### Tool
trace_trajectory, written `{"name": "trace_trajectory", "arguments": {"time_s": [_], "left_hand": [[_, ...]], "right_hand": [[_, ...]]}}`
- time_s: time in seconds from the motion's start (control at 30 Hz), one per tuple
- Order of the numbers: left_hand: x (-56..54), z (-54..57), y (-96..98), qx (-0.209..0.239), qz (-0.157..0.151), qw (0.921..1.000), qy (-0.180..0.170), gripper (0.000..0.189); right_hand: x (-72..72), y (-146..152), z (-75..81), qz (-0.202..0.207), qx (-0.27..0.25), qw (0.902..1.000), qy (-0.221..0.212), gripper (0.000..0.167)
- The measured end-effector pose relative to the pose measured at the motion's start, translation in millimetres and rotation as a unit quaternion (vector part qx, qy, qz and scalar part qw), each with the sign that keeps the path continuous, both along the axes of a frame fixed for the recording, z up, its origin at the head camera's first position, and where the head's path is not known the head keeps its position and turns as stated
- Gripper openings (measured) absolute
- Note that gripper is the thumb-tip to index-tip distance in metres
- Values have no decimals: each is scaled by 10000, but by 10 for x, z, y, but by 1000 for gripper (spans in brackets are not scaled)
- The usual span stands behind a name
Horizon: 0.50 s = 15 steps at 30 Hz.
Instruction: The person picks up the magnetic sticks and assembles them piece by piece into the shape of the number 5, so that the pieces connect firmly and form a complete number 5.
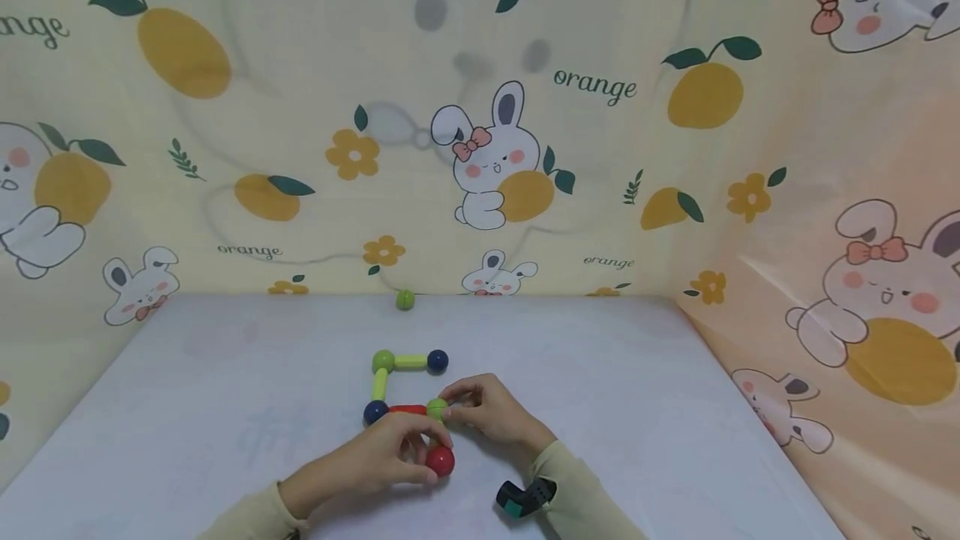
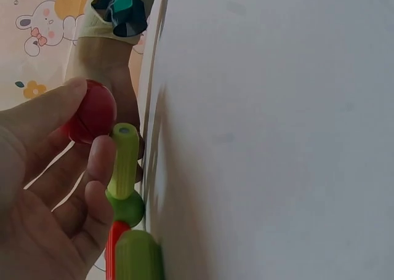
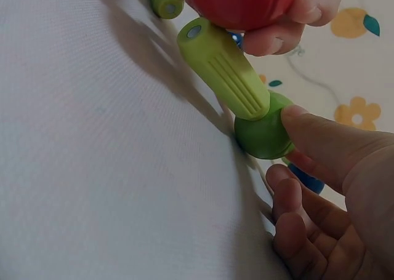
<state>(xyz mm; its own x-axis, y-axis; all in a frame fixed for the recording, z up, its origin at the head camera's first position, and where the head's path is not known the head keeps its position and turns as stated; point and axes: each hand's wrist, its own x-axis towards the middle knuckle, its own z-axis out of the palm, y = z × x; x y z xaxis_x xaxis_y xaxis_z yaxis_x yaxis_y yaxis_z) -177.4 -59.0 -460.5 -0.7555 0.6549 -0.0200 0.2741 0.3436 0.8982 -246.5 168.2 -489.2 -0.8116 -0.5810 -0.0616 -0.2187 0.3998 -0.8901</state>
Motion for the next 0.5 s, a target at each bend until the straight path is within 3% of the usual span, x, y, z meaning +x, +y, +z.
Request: {"name": "trace_trajectory", "arguments": {"time_s": [0.5], "left_hand": [[59,5,38,-170,-206,9996,-64,31]], "right_hand": [[4,7,17,123,-31,9998,134,27]]}}
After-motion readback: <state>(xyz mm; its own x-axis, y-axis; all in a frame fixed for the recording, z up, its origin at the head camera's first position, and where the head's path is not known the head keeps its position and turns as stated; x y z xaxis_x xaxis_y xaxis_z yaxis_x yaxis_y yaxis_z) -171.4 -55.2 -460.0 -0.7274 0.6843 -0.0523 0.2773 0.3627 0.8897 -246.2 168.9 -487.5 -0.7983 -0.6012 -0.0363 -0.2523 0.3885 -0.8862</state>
